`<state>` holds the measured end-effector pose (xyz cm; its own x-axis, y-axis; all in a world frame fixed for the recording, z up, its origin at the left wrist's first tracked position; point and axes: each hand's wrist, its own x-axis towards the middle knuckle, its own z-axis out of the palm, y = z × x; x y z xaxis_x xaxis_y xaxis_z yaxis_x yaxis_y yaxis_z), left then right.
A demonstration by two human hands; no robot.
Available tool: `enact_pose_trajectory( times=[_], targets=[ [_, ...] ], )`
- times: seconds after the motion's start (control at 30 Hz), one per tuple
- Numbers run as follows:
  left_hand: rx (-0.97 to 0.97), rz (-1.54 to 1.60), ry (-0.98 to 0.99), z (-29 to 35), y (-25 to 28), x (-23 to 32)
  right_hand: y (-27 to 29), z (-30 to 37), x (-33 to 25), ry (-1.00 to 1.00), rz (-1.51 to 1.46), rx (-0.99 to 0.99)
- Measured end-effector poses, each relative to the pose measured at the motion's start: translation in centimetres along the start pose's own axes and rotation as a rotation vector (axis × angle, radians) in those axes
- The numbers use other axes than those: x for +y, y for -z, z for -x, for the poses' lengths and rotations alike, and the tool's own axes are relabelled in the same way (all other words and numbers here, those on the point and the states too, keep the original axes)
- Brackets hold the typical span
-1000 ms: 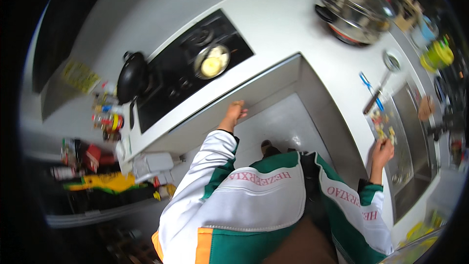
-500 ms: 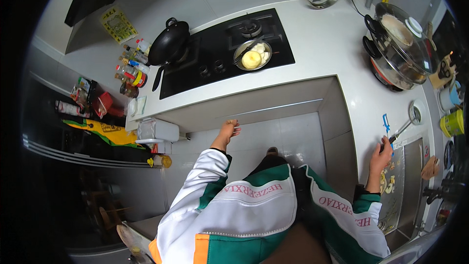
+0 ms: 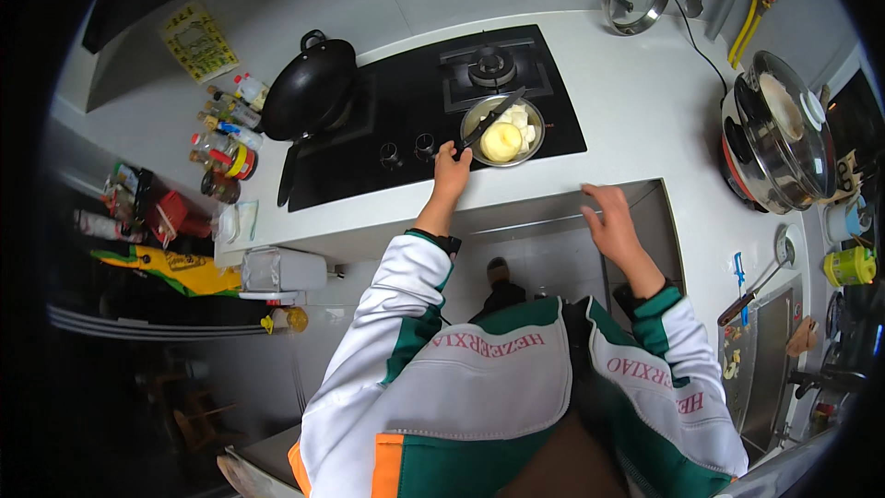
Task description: The person removes a steamer lid, places a bowl of peeled potatoes on the counter, and cuts the potatoes into chunks with a knife. They then gather vegetable peels from the sink, pack them into a small container, and wipe the sink surface.
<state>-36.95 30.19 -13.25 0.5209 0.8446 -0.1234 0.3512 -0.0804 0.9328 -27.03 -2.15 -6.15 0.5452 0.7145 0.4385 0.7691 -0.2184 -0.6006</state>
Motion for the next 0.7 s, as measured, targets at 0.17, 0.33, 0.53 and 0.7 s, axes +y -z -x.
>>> enact_pose_trajectory(
  times=[0.17, 0.33, 0.53, 0.7],
  targets=[
    [-0.074, -0.529, -0.490, -2.6, 0.3, 1.1, -6.5, -9.6, -1.9, 0.085, -0.050, -0.073],
    [-0.108, -0.633, -0.474, -4.3, 0.4, 1.7, -11.4, -14.0, -2.2, -0.033, 0.004, -0.055],
    [-0.102, -0.280, -0.442, -5.1, 1.8, 2.7, -13.3, -17.0, -2.1, -0.163, -0.011, 0.008],
    [-0.283, -0.171, -0.685, -2.3, 0.5, 5.2, -14.1, -19.1, -1.3, -0.566, -0.624, -0.104]
  ],
)
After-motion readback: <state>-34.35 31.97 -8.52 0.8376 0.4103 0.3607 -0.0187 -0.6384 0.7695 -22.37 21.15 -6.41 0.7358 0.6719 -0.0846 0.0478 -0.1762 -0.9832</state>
